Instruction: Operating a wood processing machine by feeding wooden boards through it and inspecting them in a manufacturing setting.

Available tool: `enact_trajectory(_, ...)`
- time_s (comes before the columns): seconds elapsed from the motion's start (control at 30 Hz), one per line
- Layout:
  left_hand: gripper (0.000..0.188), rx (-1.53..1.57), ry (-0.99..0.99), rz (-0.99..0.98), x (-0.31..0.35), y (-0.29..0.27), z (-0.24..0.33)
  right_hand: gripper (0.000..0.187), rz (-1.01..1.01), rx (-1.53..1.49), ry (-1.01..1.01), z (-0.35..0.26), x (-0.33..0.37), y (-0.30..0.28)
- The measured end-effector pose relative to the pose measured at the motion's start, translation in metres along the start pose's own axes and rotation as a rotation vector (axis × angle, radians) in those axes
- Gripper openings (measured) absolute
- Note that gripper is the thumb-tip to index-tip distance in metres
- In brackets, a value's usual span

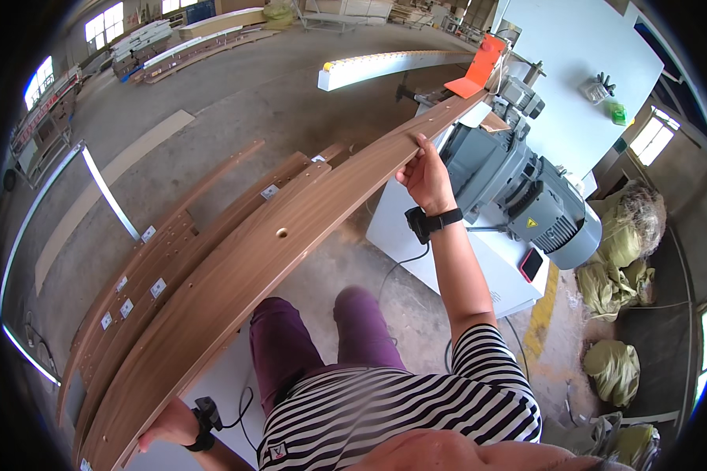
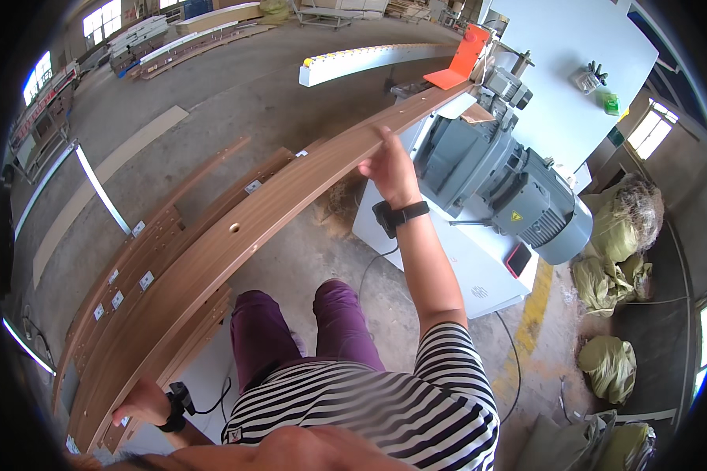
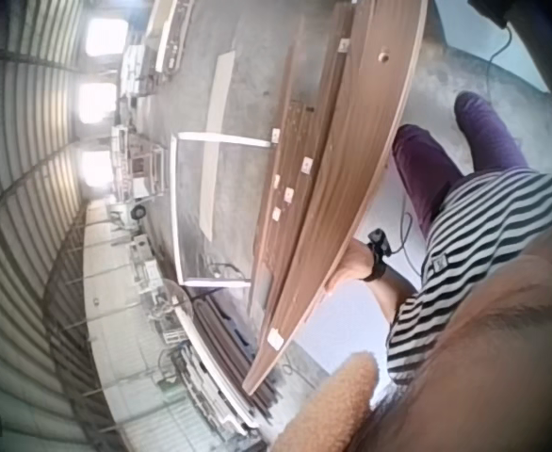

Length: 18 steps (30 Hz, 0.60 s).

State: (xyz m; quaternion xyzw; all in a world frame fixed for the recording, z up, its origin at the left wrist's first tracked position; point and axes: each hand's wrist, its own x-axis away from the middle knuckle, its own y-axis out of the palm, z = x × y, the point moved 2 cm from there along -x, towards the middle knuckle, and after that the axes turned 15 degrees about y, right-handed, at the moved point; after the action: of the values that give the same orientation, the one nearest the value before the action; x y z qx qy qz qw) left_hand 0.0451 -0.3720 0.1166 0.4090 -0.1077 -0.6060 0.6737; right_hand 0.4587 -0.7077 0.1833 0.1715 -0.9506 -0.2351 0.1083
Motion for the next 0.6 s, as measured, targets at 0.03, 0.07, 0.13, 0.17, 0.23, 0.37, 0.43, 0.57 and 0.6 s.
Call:
enact_trajectory(0.03, 0.108, 0.010, 0.039, 0.044, -0.006, -0.004, 0.001, 0.027, -0.003, 0.004, 0.002, 0.000, 0.000, 0.001)
enact_trajectory(0.07, 0.109, 0.019, 0.076, 0.088, -0.012, -0.007, 0.002, 0.027, -0.005, 0.009, 0.004, 0.000, 0.000, 0.001)
enact_trajectory(0.13, 0.100, 0.073, 0.111, 0.125, -0.019, -0.013, 0.006, 0.026, 0.006, 0.019, -0.004, -0.002, 0.002, 0.003)
enact_trajectory(0.17, 0.092, 0.128, 0.149, 0.161, -0.023, -0.016, 0.009, 0.026, 0.015, 0.028, -0.012, -0.003, 0.004, 0.003)
enact_trajectory(0.23, 0.093, 0.148, 0.141, 0.174, -0.034, -0.022, 0.015, 0.025, 0.018, 0.029, -0.024, -0.003, 0.004, 0.004)
enact_trajectory(0.37, 0.096, 0.234, 0.119, 0.214, -0.050, -0.024, 0.032, 0.024, -0.011, 0.025, -0.040, -0.001, 0.001, 0.002)
enact_trajectory(0.43, 0.098, 0.297, 0.041, 0.093, -0.029, -0.019, 0.025, 0.025, -0.019, 0.023, -0.038, -0.001, 0.001, -0.002)
enact_trajectory(0.57, 0.098, 0.285, 0.029, -0.499, 0.022, -0.010, -0.009, 0.028, 0.005, 0.009, -0.020, 0.003, -0.006, -0.007)
enact_trajectory(0.6, 0.098, 0.283, 0.025, -0.496, 0.024, -0.009, -0.009, 0.028, 0.008, 0.012, -0.017, 0.005, -0.005, -0.006)
